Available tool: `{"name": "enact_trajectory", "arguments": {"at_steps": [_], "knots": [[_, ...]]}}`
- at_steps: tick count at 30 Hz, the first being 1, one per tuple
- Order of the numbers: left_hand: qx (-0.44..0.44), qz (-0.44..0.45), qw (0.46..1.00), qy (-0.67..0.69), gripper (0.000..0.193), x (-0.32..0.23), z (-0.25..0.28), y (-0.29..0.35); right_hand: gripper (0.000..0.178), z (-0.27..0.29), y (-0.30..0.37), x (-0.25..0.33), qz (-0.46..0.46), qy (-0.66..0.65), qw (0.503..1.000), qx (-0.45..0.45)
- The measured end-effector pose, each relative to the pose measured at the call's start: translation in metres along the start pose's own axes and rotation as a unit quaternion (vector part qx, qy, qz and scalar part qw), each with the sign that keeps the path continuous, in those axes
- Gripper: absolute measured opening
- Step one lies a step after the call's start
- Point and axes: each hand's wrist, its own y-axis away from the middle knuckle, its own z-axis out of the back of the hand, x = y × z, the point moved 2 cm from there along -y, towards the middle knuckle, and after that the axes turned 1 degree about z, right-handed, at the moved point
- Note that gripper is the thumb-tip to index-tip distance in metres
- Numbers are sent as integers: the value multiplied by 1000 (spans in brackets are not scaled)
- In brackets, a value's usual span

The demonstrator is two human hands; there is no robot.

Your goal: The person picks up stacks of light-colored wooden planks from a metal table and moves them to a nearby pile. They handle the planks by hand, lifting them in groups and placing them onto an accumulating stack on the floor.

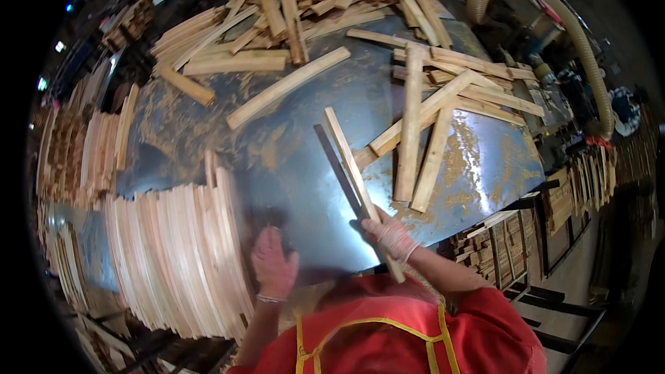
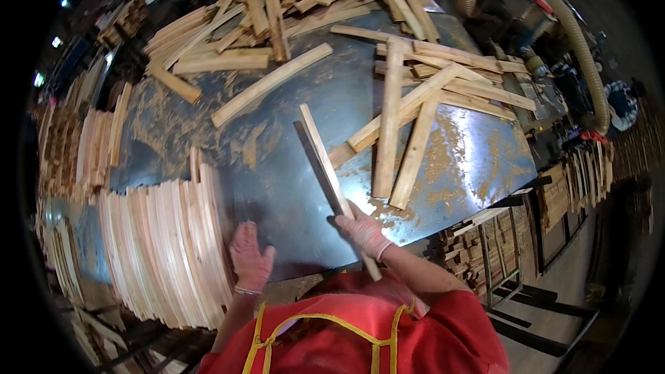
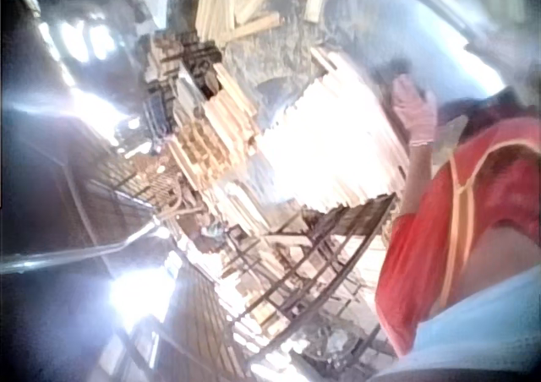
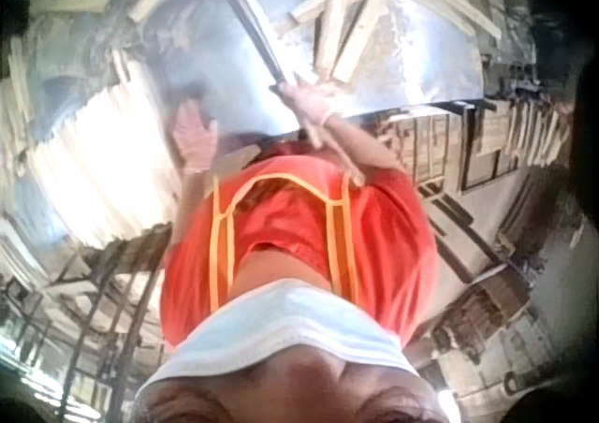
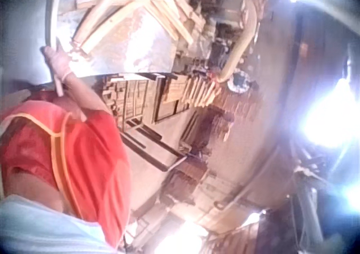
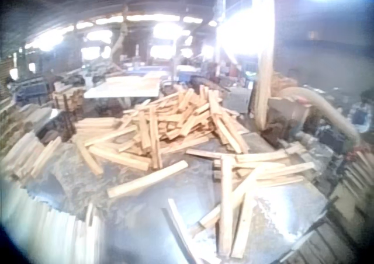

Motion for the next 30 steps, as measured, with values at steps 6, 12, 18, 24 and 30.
{"name": "enact_trajectory", "arguments": {"at_steps": [6,12,18,24,30], "knots": [[112,-110,981,115,75,-95,-39,-12,57,62,-96,265,291,255,911,-144],[92,-113,984,98,77,-150,-70,-63,68,211,-77,293,294,257,850,-353],[129,-70,984,99,92,-245,-83,-176,64,227,-76,93,104,230,894,-369],[185,-18,981,57,92,-315,-100,-203,60,186,-98,74,5,-74,977,-198],[436,207,434,761,71,-191,-95,-155,50,119,-5,62,65,-292,945,-131]]}}
